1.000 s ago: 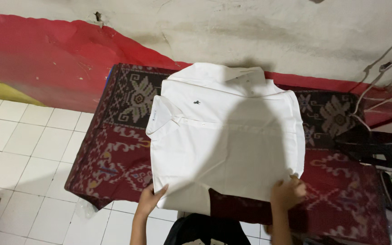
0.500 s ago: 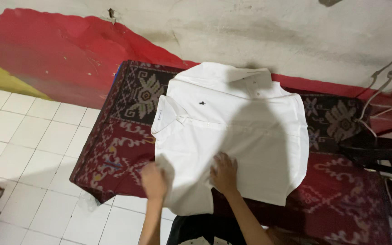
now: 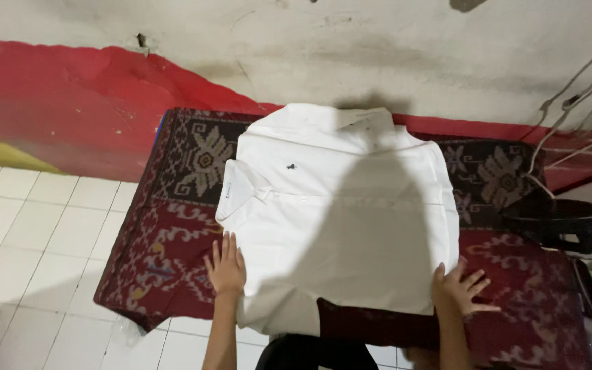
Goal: The person takes a white shirt from a laundry basket, spreads it across a table covered with a patterned cloth, buttons the shirt, folds the sleeves and sides, and presses the shirt using an iron.
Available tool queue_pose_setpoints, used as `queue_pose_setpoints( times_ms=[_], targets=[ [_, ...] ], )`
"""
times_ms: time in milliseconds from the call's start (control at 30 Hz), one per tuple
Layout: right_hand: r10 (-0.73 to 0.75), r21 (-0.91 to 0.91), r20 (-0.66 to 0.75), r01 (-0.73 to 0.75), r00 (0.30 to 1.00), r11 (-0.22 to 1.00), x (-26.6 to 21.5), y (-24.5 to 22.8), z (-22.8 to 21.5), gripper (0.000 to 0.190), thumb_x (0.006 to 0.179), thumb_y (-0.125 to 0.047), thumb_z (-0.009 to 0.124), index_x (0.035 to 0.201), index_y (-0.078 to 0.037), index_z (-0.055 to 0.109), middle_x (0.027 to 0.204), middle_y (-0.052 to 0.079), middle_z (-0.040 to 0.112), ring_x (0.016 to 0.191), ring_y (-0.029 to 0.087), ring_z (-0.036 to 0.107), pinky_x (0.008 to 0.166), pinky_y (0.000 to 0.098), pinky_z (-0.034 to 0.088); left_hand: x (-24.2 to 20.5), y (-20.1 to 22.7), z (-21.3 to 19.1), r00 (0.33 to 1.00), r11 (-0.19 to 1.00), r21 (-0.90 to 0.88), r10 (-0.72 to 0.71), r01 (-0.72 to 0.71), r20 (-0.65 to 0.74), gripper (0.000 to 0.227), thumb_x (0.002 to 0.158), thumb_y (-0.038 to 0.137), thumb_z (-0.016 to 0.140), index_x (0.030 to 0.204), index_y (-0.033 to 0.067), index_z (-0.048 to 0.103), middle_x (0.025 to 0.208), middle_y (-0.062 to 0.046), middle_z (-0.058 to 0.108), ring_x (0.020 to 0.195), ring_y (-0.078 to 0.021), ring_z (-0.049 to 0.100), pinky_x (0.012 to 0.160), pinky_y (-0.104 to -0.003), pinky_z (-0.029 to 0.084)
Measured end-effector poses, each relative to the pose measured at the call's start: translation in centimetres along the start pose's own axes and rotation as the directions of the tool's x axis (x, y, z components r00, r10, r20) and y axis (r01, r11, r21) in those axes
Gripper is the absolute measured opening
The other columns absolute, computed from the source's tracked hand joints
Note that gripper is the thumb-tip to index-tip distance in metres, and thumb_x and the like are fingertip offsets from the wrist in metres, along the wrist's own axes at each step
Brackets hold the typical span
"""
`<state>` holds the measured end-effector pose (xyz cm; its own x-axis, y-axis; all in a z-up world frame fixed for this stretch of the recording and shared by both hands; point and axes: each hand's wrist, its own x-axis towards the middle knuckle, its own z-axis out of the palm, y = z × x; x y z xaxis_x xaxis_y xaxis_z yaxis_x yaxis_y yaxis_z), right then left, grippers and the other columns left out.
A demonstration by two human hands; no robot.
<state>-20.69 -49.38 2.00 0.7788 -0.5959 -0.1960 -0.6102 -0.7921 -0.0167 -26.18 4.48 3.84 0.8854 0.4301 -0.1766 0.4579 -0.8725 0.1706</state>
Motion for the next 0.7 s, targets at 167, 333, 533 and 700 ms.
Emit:
queue_pose_setpoints(
  times_ms=[167,333,533,700],
  targets=[
    [-0.374,0.202,-0.327,0.451,0.868,0.869,-3.3,-5.5,1.2,0.069,0.094,-0.031,0.058,0.155,-0.004,0.040,0.162,0.020,0.036,0.156,0.039,0.023,0.115,0.0786,0.007,1.1,5.9,2.9,0.883,0.993,0.030,0.118,-0.118,-0.454,0.063,0.094,0.018,0.042,0.150,-0.0104,0.036,0.160,-0.030,0.028,0.150,-0.0455,0.024,0.125,-0.058,0.013],
    [-0.832,0.214,-0.242,0.864,0.500,0.456,-6.0,-14.6,3.1,0.066,0.100,-0.037,0.054,0.158,-0.013,0.035,0.168,0.015,0.025,0.153,0.035,0.022,0.115,0.0714,0.013,-3.0,19.6,7.0,0.845,0.881,-0.141,0.372,-0.452,-0.383,0.055,0.098,0.015,0.051,0.148,-0.0044,0.041,0.161,-0.027,0.036,0.150,-0.0423,0.033,0.124,-0.053,0.023],
    [-0.622,0.197,-0.081,0.624,0.779,0.756,-0.4,-7.8,-1.4,0.073,0.097,-0.052,0.051,0.160,-0.023,0.030,0.171,0.000,0.021,0.157,0.022,0.019,0.120,0.0683,0.013,-5.0,22.9,8.3,0.854,0.892,-0.121,0.368,-0.436,-0.367,0.066,0.100,0.033,0.049,0.157,0.0038,0.033,0.168,-0.017,0.022,0.154,-0.0352,0.020,0.124,-0.052,0.018],
    [-0.487,0.097,0.037,0.482,0.873,0.871,7.2,3.9,-4.2,0.069,0.100,-0.049,0.053,0.159,-0.025,0.028,0.168,0.002,0.016,0.151,0.027,0.017,0.109,0.0754,0.011,-4.8,23.0,8.8,0.910,0.933,-0.049,0.334,-0.356,-0.246,0.067,0.102,0.040,0.036,0.161,0.0101,0.028,0.171,-0.011,0.016,0.157,-0.0332,0.015,0.125,-0.050,0.014]
  ],
)
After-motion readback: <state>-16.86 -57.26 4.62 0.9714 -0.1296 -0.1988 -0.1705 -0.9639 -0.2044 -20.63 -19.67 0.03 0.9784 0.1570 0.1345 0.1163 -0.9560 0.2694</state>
